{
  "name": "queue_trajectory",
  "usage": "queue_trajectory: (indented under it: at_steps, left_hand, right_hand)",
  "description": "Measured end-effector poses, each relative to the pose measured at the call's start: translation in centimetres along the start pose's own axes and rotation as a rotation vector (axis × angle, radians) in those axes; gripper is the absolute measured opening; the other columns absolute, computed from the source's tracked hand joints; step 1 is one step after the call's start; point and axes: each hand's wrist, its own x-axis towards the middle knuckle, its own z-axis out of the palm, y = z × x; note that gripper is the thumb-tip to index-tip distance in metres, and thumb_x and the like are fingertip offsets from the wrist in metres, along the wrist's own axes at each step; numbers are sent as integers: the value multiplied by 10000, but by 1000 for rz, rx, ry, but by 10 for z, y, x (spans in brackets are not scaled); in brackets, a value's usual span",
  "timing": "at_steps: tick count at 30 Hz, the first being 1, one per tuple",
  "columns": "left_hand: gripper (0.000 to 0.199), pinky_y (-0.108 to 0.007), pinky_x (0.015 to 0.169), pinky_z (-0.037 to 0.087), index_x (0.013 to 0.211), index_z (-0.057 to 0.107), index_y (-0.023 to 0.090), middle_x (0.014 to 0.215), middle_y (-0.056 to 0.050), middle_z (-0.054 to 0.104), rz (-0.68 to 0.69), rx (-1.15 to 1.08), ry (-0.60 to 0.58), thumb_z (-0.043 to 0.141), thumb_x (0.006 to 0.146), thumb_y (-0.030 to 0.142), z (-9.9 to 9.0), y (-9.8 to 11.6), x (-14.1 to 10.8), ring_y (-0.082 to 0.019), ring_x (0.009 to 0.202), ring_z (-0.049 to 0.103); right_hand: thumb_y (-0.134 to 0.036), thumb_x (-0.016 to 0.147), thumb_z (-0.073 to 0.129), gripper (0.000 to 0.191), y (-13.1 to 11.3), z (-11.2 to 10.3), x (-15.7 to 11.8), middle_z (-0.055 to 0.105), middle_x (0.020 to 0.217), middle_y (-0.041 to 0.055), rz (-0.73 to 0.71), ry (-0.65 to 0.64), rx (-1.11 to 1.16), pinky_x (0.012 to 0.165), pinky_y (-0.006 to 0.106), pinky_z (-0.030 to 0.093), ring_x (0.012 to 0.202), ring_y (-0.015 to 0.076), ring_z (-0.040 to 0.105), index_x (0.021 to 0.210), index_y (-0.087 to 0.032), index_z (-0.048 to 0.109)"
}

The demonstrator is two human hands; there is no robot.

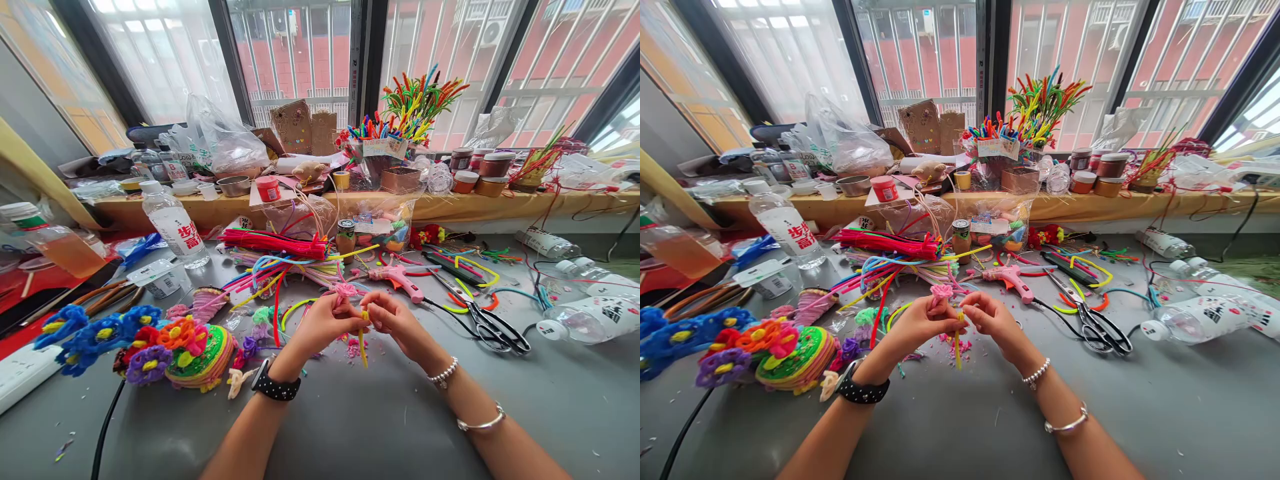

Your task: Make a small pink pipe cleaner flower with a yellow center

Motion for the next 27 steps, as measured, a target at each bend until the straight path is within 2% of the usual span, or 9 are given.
queue_trajectory:
  at_steps: [4, 8, 17, 24, 27]
  left_hand:
    - [363, -213, 487, 350, 535, 339, 166, 526, 26, 534, -27, -89, 29, 682, 559, 281, 1, 0, -1, -90, 512, 498]
    - [487, -208, 485, 337, 534, 223, 189, 484, 63, 461, -44, -172, 8, 701, 527, 279, 1, -2, 0, -77, 497, 473]
    - [468, -226, 538, 377, 546, 241, 186, 548, 35, 514, -74, -199, -10, 698, 531, 289, 5, -1, -1, -120, 592, 542]
    - [415, -215, 514, 380, 528, 284, 175, 536, 39, 508, -68, -156, 4, 692, 544, 254, 4, -2, 0, -83, 532, 505]
    - [417, -210, 498, 385, 525, 283, 177, 517, 37, 525, -65, -167, -42, 693, 546, 243, 5, -1, 0, -84, 516, 516]
  right_hand:
    - [-355, 717, 599, 181, 1, 3, 0, 494, 726, -20, -53, -42, 6, 526, 203, 333, 599, 81, 438, 783, -188, 575]
    - [-313, 723, 603, 129, 4, 4, 0, 464, 730, -20, -145, -38, 47, 573, 223, 384, 626, 91, 464, 713, -185, 586]
    - [-308, 722, 606, 139, 8, 0, 1, 428, 734, -9, -171, 18, 52, 538, 230, 392, 591, 85, 452, 672, -182, 638]
    - [-312, 710, 616, 158, 8, 1, 2, 431, 713, -9, -181, 53, 44, 497, 218, 352, 573, 81, 424, 640, -174, 645]
    - [-306, 707, 622, 167, 9, 0, 2, 418, 689, -12, -189, 38, 75, 475, 208, 320, 559, 76, 401, 607, -173, 640]
